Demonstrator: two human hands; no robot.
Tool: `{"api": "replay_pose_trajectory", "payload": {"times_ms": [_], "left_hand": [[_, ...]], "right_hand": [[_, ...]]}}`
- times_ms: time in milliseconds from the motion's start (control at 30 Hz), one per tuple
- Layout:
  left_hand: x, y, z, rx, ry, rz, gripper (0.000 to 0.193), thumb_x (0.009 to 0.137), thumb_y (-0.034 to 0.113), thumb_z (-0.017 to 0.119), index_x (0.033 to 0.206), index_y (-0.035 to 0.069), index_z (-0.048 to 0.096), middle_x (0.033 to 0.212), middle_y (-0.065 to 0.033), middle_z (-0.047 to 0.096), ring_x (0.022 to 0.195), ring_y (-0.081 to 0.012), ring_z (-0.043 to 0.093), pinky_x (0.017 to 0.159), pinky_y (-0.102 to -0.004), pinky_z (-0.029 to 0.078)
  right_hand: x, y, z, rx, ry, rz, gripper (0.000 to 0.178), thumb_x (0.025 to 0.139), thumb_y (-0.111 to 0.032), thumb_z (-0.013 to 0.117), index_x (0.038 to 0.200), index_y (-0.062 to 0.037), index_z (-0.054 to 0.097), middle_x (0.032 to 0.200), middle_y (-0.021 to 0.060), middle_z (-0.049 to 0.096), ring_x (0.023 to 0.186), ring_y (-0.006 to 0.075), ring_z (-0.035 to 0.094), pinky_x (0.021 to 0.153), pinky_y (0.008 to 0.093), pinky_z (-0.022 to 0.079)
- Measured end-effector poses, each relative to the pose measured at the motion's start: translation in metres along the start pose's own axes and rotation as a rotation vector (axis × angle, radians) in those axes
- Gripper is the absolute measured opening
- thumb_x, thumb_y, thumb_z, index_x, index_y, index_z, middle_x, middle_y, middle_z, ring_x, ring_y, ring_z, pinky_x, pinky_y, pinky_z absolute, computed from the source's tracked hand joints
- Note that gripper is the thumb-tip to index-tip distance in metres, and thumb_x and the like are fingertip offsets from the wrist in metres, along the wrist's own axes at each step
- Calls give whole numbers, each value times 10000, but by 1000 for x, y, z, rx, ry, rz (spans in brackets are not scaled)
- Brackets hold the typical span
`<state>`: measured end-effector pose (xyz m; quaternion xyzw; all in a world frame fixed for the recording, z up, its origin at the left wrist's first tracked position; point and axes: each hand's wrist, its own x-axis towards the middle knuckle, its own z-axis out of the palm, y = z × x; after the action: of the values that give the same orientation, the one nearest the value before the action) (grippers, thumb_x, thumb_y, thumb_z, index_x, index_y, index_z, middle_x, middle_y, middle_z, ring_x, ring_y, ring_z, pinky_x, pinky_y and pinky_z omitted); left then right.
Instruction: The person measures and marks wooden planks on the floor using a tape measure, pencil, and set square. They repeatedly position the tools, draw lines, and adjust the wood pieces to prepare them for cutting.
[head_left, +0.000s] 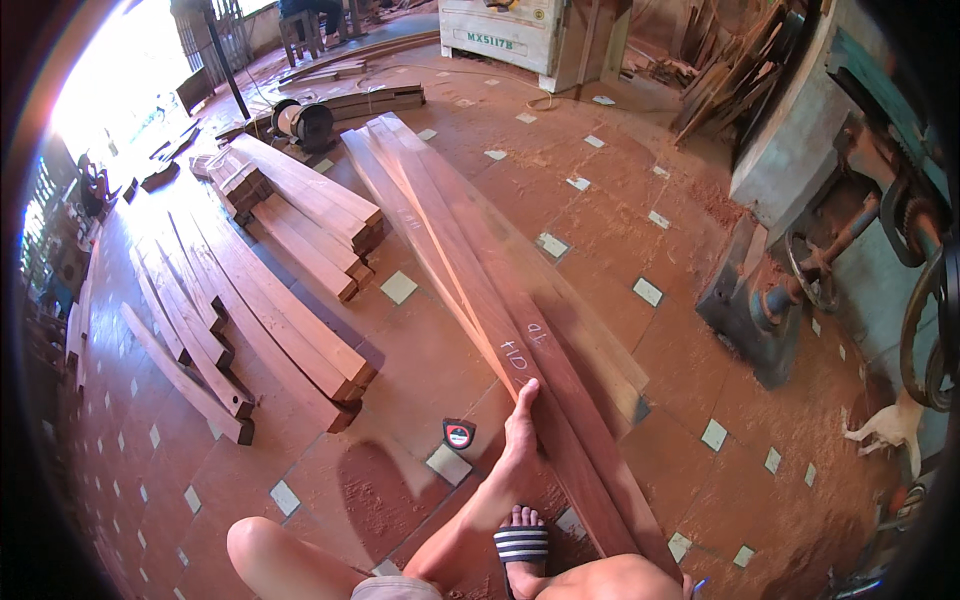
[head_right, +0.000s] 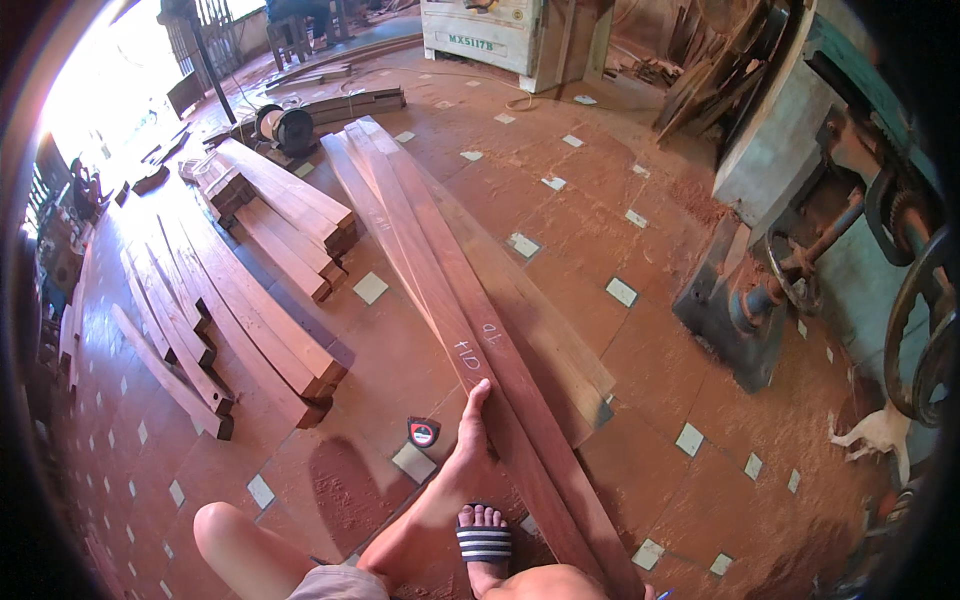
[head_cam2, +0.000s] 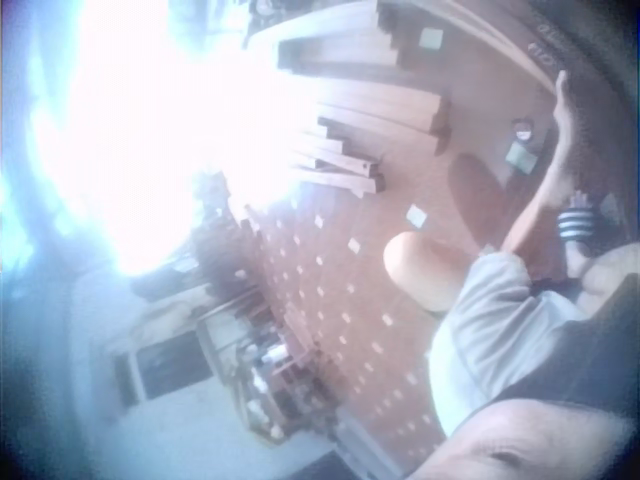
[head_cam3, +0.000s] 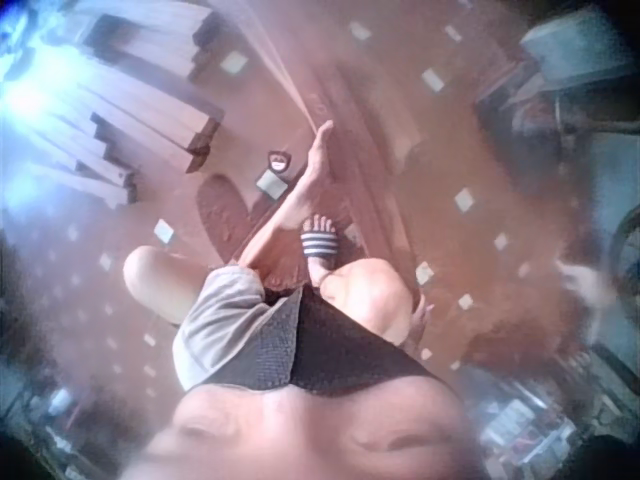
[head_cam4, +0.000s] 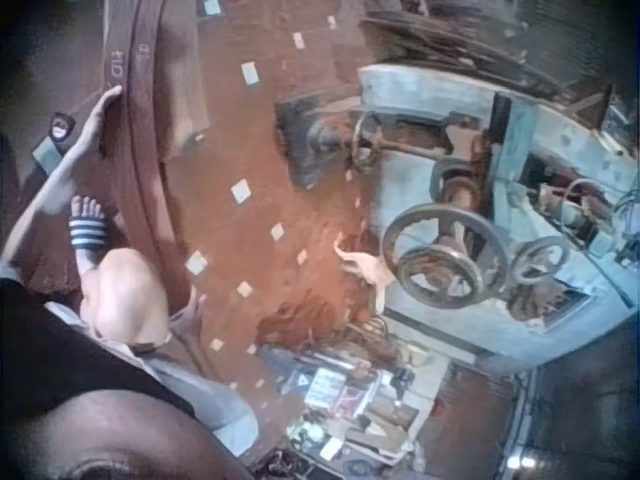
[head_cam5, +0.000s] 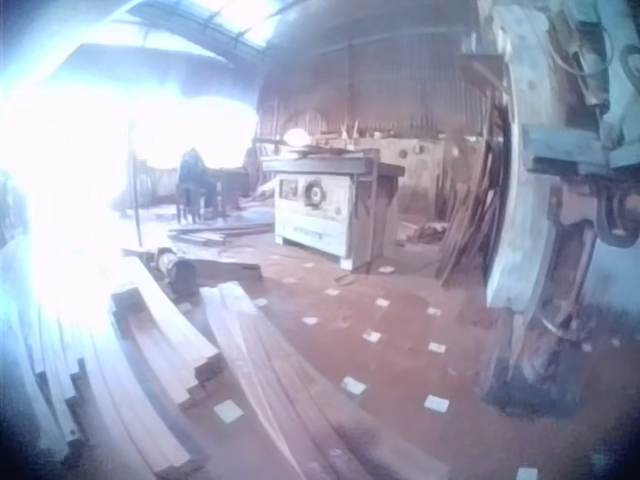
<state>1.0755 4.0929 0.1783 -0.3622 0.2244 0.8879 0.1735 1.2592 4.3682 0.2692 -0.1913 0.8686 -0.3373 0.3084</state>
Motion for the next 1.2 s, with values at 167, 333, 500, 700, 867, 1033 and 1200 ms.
{"api": "replay_pose_trajectory", "payload": {"times_ms": [167,333,500,700,867,1033,1200], "left_hand": [[35,36,2,167,20,191,911,943,710,679,1574,67,543,1486,-161,643,1271,-342,657,1098,-548,520],[52,106,-7,863,288,466,893,977,738,655,1472,0,563,1251,-171,696,1099,-253,703,978,-388,571],[28,102,-46,871,393,768,818,1013,635,674,1503,-8,545,1330,-190,699,1191,-301,702,1038,-428,542],[35,62,-82,1027,440,867,698,1038,504,723,1484,-6,556,1358,-209,682,1216,-266,688,1032,-394,558],[43,31,2,1108,268,691,1016,960,736,665,1593,-29,445,1446,-289,607,1347,-428,608,1146,-519,480],[81,18,11,548,-23,621,954,995,409,812,1693,90,246,1388,-135,675,1186,-244,700,932,-428,603],[54,2,6,354,-189,527,900,1026,306,795,1702,111,234,1374,-114,671,1163,-237,681,890,-449,595]], "right_hand": [[-50,31,-34,-183,283,231,1128,646,-411,945,1521,43,398,1301,320,626,1206,524,606,1048,574,495],[-21,40,-51,-300,485,228,1134,639,-411,949,1521,41,398,1303,315,626,1213,521,605,1053,569,496],[79,35,-71,-325,569,112,1150,572,-322,941,1528,10,396,1287,299,643,1199,512,622,1016,600,506],[194,9,-74,-309,536,49,1166,580,-284,958,1546,22,381,1329,307,626,1230,487,603,1055,571,493],[221,12,-74,-389,629,78,1227,584,-268,987,1589,26,348,1401,339,587,1297,512,569,1134,589,440],[222,-15,-70,-360,605,37,1189,603,-259,981,1587,18,372,1503,336,524,1409,491,503,1207,599,382],[204,-4,-38,-578,760,-118,834,705,-204,915,1448,-30,577,1625,337,417,1542,507,373,1277,675,260]]}}
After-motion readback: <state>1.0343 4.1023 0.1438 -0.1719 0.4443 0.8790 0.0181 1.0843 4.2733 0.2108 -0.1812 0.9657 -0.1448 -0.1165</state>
